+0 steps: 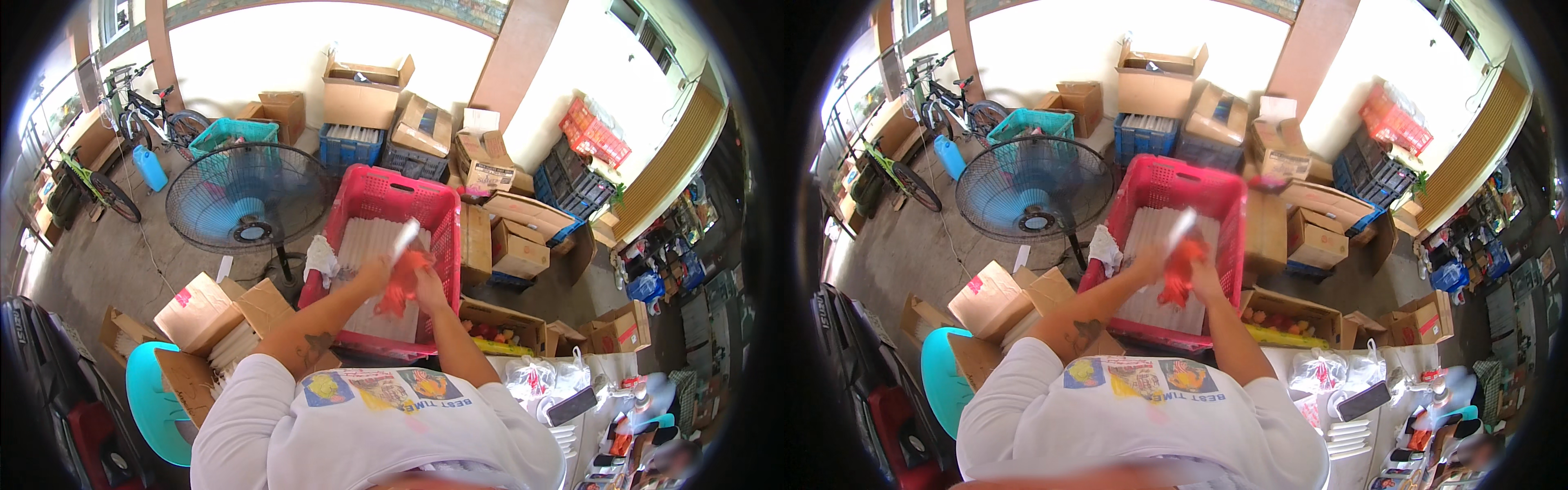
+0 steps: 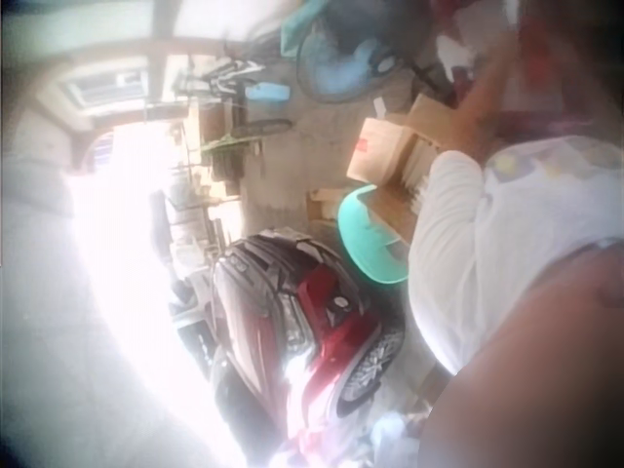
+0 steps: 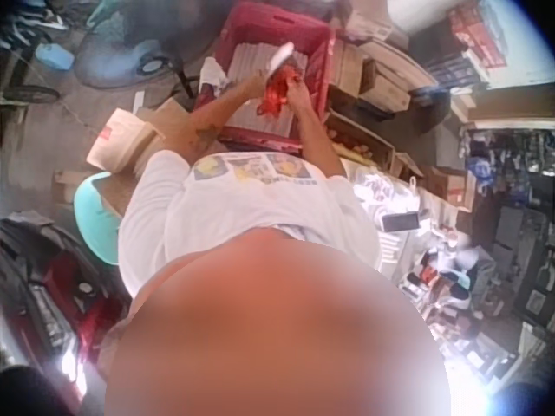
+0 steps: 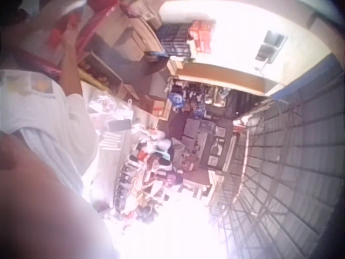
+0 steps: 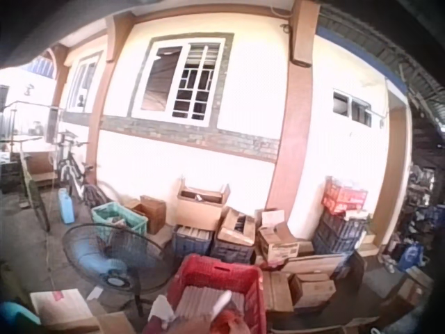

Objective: The person wipes white cylindrical plastic rollers with a red cloth, handling them one at a time. The person repeatedly picks up each roller from a pink basket, wipes it, and places it into a cardboard box.

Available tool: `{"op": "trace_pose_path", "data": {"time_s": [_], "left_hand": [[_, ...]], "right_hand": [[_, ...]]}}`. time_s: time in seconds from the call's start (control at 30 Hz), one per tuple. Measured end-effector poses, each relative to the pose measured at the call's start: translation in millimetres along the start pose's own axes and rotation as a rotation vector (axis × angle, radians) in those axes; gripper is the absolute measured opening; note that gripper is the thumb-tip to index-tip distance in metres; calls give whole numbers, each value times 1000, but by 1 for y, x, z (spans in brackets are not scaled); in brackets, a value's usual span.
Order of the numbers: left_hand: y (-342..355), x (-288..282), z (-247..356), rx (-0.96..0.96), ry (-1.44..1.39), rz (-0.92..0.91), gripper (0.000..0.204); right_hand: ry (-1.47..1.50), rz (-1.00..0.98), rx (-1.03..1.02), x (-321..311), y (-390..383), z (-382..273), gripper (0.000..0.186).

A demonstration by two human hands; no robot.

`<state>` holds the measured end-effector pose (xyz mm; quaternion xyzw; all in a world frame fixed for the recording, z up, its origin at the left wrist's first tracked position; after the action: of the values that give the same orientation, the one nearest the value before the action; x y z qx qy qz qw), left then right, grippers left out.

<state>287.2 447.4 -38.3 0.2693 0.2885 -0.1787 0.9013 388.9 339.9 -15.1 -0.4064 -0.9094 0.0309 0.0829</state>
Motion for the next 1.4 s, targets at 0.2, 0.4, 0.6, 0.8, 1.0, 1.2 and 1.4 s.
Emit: {"op": "trace_pose_path", "data": {"time_s": [0.2,0.4,0.6,0.8,1.0,1.2,1.4], "left_hand": [[-66,7,9,-545,-233,-491,58],[-56,-76,33,-62,151,-432,49],[-148,-209,-34,-271,87,-47,36],[-374,-293,-246,-1187,-667,981,21],[-447,-233,-345,-1429,-1021,1382,45],[-419,-217,-324,-1331,-660,1310,59],[-432,-173,-285,-1511,-392,694,53]], "right_hand": [[-252,112,89,21,26,-7,41],[-736,-93,-563,64,33,-31,45],[-850,-109,-615,66,33,-43,43],[-13,-148,-68,28,44,-9,47],[181,-221,280,25,38,17,49],[186,-235,290,28,17,5,52],[219,-128,265,27,15,-8,56]]}}
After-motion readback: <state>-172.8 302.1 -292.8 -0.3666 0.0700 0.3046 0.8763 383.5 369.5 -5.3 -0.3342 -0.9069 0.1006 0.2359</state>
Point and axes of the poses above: each hand's wrist, its own y-axis towards the middle knuckle, its own x-axis out of the palm, z = x × y, the point moved 9 cm from there along y, towards the middle knuckle, and after that the axes turned 13 degrees about z, right-handed, at the moved point
